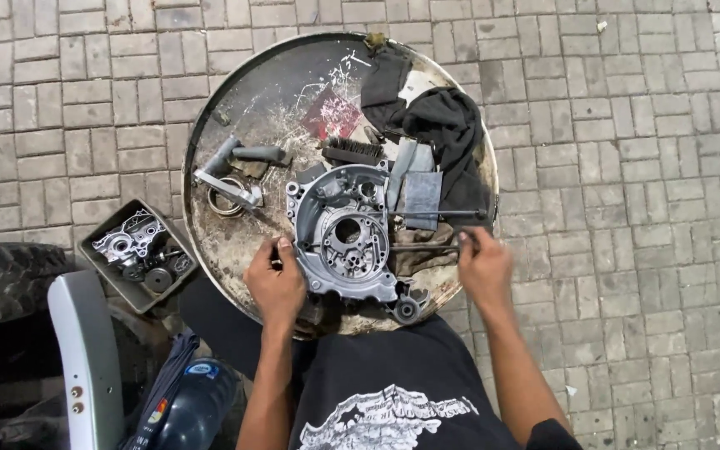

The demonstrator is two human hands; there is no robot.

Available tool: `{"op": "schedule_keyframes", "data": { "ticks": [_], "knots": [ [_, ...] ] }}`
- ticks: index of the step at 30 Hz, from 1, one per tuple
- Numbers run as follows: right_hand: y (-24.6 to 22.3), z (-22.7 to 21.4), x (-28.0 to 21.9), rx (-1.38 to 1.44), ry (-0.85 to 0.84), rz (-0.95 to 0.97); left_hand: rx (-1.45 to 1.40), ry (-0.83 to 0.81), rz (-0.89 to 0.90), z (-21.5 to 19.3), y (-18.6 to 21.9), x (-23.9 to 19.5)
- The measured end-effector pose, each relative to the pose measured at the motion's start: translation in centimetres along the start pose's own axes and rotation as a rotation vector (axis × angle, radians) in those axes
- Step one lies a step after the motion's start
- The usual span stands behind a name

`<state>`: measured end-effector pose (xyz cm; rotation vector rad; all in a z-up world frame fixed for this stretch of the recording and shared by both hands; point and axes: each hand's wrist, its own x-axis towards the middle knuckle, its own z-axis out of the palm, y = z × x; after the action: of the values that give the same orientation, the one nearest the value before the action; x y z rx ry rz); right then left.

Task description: The person cleans a disassembled engine casing placed on a metal drum using a cloth and a brush. They wipe the interior surfaces and scrub specific areas, then use a small metal tool to scrape or adjust components within the casing.

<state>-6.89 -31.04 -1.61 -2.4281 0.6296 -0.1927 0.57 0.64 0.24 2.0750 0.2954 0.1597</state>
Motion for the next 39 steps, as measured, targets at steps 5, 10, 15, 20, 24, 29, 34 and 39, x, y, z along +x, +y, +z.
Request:
{"op": "schedule_keyframes", "data": {
  "ticks": [5,10,15,20,24,29,34,39],
  "knots": [
    [-3.3,3.0,-1.1,0.112,-0.052,-0.129,0.005,0.019,-0.002,0.1,1.3,-0.1],
    [2.2,1.6,-1.3,-0.102,0.02,-0.262,0.001,0.024,-0.014,0.7,-0.7,-0.3],
    [3.4,3.8,-2.0,-0.159,0.143,-0.239,0.045,0.038,-0.013,0.4,1.2,-0.3],
    [4.5,6.0,-2.7,-0.096,0.15,-0.415,0.028,0.025,-0.005,-0.1,0.6,-0.5],
    [5.8,3.6,-2.4,-0.221,0.301,-0.347,0.018,0.04,-0.013,0.2,1.3,-0.3],
    [2.6,7.7,-3.1,-0.086,0.253,-0.513,0.104,0.018,0.0,0.1,-0.6,-0.4],
    [6.4,3.9,-2.1,-0.3,0.327,-0.485,0.042,0.03,-0.017,0.1,-0.2,-0.7],
    [5.6,6.4,-3.0,-0.276,0.313,-0.4,0.045,0.039,0.006,0.4,-1.3,-0.8]
  ]
}}
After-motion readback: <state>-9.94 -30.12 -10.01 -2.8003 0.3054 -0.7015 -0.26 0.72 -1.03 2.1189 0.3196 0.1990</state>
